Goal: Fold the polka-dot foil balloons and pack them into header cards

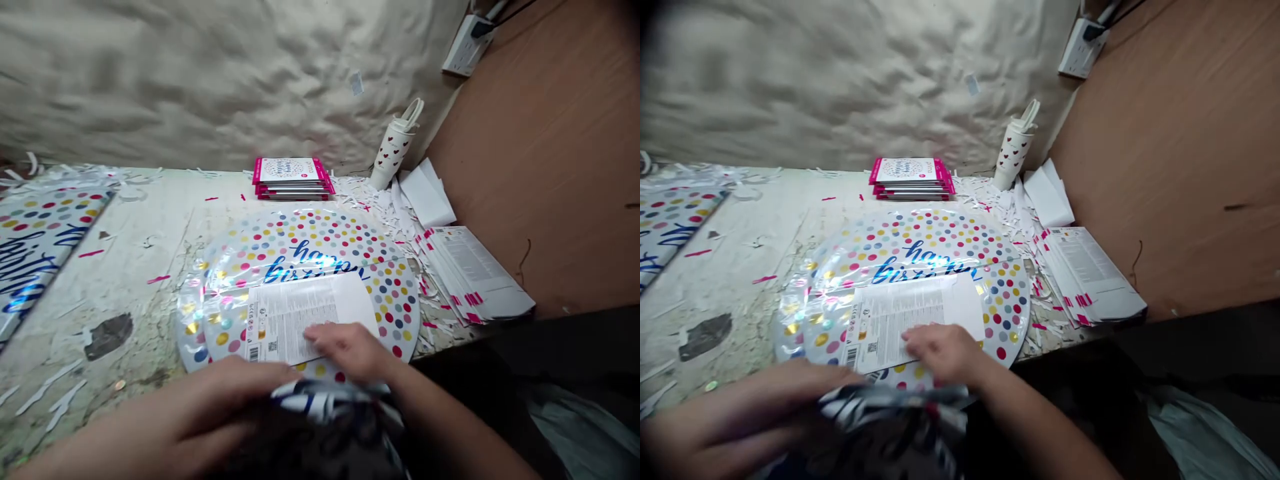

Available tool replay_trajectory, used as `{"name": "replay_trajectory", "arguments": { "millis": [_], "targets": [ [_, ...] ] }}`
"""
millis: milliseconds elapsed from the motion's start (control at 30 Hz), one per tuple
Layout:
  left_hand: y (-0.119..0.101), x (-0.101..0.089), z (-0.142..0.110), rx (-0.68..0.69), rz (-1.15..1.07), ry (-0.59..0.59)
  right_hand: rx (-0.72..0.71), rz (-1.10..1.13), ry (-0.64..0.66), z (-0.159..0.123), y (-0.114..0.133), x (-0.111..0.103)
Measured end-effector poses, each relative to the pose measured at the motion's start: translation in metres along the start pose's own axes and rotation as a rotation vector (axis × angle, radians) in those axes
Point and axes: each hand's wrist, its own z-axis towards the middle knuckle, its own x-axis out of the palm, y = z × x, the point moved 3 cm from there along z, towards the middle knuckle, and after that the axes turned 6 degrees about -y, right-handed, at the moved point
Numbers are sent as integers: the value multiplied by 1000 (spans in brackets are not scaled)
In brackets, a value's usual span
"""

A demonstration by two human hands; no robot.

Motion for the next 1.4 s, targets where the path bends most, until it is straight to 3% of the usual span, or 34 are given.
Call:
{"name": "replay_trajectory", "arguments": {
  "millis": [100, 167, 233, 300, 400, 467, 533, 633, 700, 800, 900, 1000, 1233, 1300, 1400],
  "targets": [
    [-9, 12, 37, -55, -143, 227, 112, 267, 91, -1, 2, -26],
    [0, 17, 56, -94, -158, 175, 191, 324, 63, 1, -1, -40],
    [20, 21, 64, -47, -62, 37, 298, 360, -25, 1, -12, -49],
    [43, 28, 56, 67, 149, -40, 405, 322, -196, -3, -33, -58],
    [68, 42, 26, 199, 481, 25, 551, 118, -473, -18, -72, -75],
    [66, 44, 13, 184, 586, 33, 590, 6, -557, -28, -91, -84],
    [50, 44, 17, 128, 620, 51, 594, -53, -593, -34, -99, -88],
    [18, 49, 59, 163, 629, 113, 597, -144, -650, -35, -95, -86],
    [3, 58, 92, 358, 626, 82, 593, -231, -694, -34, -84, -81],
    [6, 72, 122, 510, 638, 79, 554, -439, -770, -33, -60, -74],
    [14, 74, 127, 548, 599, 60, 484, -507, -798, -35, -39, -67],
    [12, 66, 120, 576, 600, 36, 488, -273, -702, -33, -37, -65],
    [-2, 64, 108, 709, 625, -10, 628, 652, -348, -9, -61, -64],
    [0, 66, 108, 701, 609, -14, 668, 769, -340, -2, -64, -63],
    [5, 67, 109, 645, 602, -13, 684, 747, -468, 2, -63, -64]
  ]
}}
